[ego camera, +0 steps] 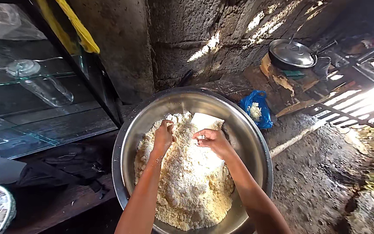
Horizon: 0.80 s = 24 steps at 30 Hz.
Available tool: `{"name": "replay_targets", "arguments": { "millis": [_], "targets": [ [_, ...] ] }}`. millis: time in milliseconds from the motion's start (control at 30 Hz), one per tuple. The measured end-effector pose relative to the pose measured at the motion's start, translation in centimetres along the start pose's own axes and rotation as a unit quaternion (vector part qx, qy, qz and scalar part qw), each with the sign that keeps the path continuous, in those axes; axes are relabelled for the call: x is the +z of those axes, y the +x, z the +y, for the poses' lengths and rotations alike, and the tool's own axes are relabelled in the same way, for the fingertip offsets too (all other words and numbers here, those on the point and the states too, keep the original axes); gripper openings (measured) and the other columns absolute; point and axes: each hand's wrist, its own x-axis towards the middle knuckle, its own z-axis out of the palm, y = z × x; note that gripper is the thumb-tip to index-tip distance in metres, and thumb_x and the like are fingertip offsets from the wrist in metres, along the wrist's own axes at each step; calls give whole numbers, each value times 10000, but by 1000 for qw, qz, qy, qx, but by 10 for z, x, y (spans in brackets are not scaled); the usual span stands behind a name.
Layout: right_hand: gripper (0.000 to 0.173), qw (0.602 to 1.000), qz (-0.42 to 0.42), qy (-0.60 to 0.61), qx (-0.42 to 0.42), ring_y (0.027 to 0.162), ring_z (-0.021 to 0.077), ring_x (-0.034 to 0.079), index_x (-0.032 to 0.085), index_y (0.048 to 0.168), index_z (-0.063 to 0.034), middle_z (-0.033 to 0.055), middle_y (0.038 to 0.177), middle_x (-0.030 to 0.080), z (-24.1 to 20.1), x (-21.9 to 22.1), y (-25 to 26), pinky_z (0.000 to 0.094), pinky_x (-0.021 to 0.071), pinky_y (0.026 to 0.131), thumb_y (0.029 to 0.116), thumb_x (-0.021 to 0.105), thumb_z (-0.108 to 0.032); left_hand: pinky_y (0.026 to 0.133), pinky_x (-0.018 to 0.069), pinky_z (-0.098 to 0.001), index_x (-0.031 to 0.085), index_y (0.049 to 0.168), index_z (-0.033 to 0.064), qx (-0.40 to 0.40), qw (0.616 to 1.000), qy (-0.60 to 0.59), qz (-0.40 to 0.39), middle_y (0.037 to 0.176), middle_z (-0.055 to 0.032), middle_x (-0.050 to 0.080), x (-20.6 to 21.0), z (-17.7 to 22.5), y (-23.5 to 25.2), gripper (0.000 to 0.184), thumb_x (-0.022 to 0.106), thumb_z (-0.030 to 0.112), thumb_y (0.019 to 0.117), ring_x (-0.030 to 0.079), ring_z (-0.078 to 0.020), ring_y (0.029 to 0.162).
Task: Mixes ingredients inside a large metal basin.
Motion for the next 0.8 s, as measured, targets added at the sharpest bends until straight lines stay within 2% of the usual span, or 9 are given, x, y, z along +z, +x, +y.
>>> {"name": "replay_targets", "arguments": {
  "millis": [133,267,333,467,533,600,667,733,800],
  "targets": [
    [217,979,3,-199,-39,1123,70,681,742,1175,-101,6,1157,751,3,-2,1,319,534,1032,987,682,-194,637,581,-363,519,1338,57,1,1000,-1,7,905,-134,645,0,1,0,317,423,259,1114,647,-188,621],
    [259,925,-40,-376,20,1077,278,661,731,1126,-69,124,1111,709,11,7,-8,501,505,988,945,720,-253,566,588,-352,531,1249,7,3,999,-36,22,828,-135,603,5,2,0,380,353,318,1123,625,-187,541],
    [206,914,-40,-401,38,1012,290,674,722,1129,-51,151,1124,678,15,15,-19,485,540,932,946,668,-130,538,575,-332,549,1140,-2,-2,998,-57,18,743,-106,575,7,1,1,436,336,378,1118,600,-168,505],
    [198,948,40,-313,36,891,179,702,721,1119,-35,112,1041,714,16,7,-33,363,582,870,1013,576,-118,654,578,-348,634,1010,-31,1,995,-102,-8,809,-89,655,10,-7,6,485,418,393,1106,652,-166,648],
    [215,968,54,-242,39,796,130,687,666,1136,-17,85,966,689,13,0,-36,309,588,778,1045,556,-177,759,569,-362,625,1140,-36,-25,985,-169,-25,1037,-119,684,9,-6,5,339,465,261,1103,673,-175,830],
    [191,988,54,-142,39,797,136,723,596,1145,10,87,979,683,9,-5,-36,299,630,750,1073,512,-146,817,575,-357,580,1265,-11,-43,964,-259,-35,1237,-125,653,7,-2,4,240,452,94,1091,687,-180,962],
    [104,998,53,-32,28,817,191,755,564,1116,25,113,969,723,9,-7,-36,338,654,759,1046,530,-44,753,577,-317,571,1289,22,-57,946,-319,-18,1226,-108,663,4,-1,4,242,452,49,1080,694,-165,902],
    [147,998,49,27,12,830,199,746,588,1135,43,118,963,717,10,-8,-36,353,646,794,988,594,29,547,486,-224,589,1271,65,-64,933,-353,26,1065,-82,719,4,-2,6,223,482,88,1077,632,-100,655],
    [135,998,58,12,-3,765,141,713,669,1100,29,78,919,720,11,-7,-34,293,622,728,973,632,3,445,396,-190,616,1233,65,-51,924,-373,70,850,-56,683,3,-4,8,211,501,151,1079,510,-66,499]
  ]
}}
